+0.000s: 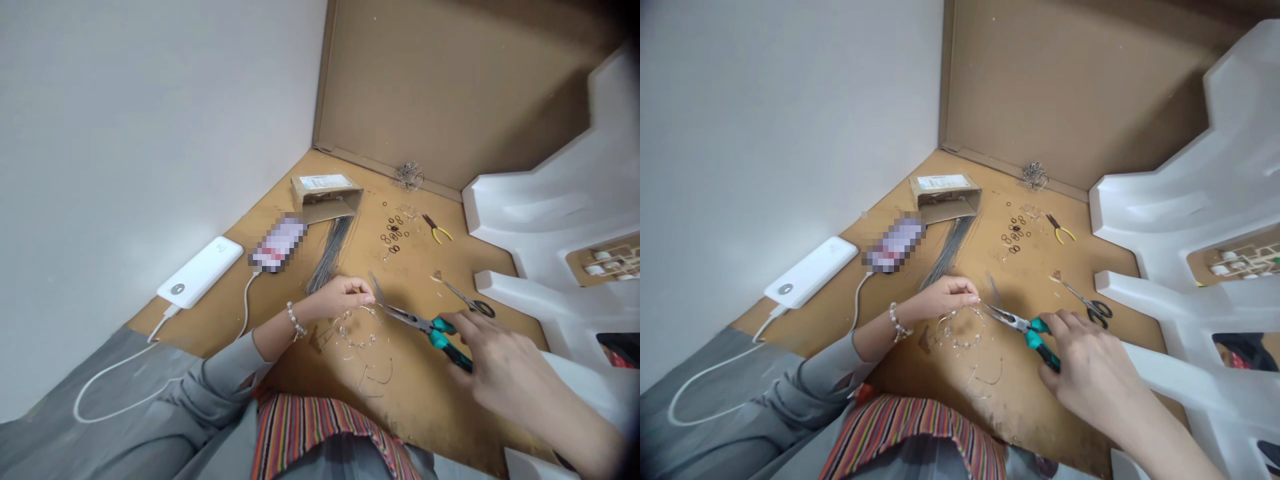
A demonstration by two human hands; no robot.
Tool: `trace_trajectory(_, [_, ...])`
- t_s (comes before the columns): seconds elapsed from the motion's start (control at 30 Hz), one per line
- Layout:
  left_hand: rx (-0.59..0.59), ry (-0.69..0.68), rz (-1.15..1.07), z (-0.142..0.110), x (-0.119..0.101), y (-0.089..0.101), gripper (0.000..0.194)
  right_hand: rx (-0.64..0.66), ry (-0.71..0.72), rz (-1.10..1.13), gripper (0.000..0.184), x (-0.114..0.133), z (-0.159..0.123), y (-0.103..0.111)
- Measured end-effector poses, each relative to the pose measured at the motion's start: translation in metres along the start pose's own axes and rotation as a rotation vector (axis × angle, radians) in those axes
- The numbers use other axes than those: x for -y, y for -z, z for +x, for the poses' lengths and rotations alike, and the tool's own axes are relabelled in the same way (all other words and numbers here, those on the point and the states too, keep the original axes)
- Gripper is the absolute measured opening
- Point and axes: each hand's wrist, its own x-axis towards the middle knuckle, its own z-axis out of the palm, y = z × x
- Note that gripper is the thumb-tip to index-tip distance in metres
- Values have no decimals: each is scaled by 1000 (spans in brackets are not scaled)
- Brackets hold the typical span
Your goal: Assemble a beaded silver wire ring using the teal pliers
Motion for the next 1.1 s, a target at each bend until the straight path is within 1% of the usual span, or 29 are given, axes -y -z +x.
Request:
trace_trajectory(0.07, [30, 7, 1, 0, -1, 0, 20, -20, -120, 152, 23, 3, 8, -3])
trace_trajectory(0.13, [61, -11, -4, -1, -1, -1, 21, -16, -228, 404, 12, 11, 19, -10])
trace_trajectory(0.17, [76, -22, -8, -1, -2, -1, 21, -24, -257, 552, 11, 18, 26, -15])
trace_trajectory(0.27, [109, -23, -39, -1, -1, -2, 21, -41, -232, 901, 21, 40, 46, -34])
trace_trajectory(0.33, [114, -5, -71, 0, 0, -3, 21, -26, -232, 997, 21, 54, 57, -46])
trace_trajectory(0.4, [103, -1, -112, 0, 0, -4, 21, -43, -256, 1050, 19, 64, 64, -56])
trace_trajectory(0.53, [36, 23, -192, -1, -5, -3, 21, -134, -319, 1232, 22, 69, 69, -66])
trace_trajectory(0.63, [-24, 38, -218, -2, -8, -1, 26, -219, -387, 1313, 27, 65, 69, -67])
trace_trajectory(0.73, [-68, -32, -232, -1, -6, -1, 32, -295, -454, 1366, 31, 59, 68, -68])
trace_trajectory(0.83, [-46, -22, -235, 1, 0, -3, 32, -335, -480, 1388, 33, 56, 66, -69])
trace_trajectory(0.93, [-8, 25, -228, 1, 3, -5, 27, -347, -469, 1365, 30, 57, 65, -70])
trace_trajectory(1.1, [-66, 36, -114, 0, 3, -2, 28, -347, -428, 1214, 21, 59, 63, -69])
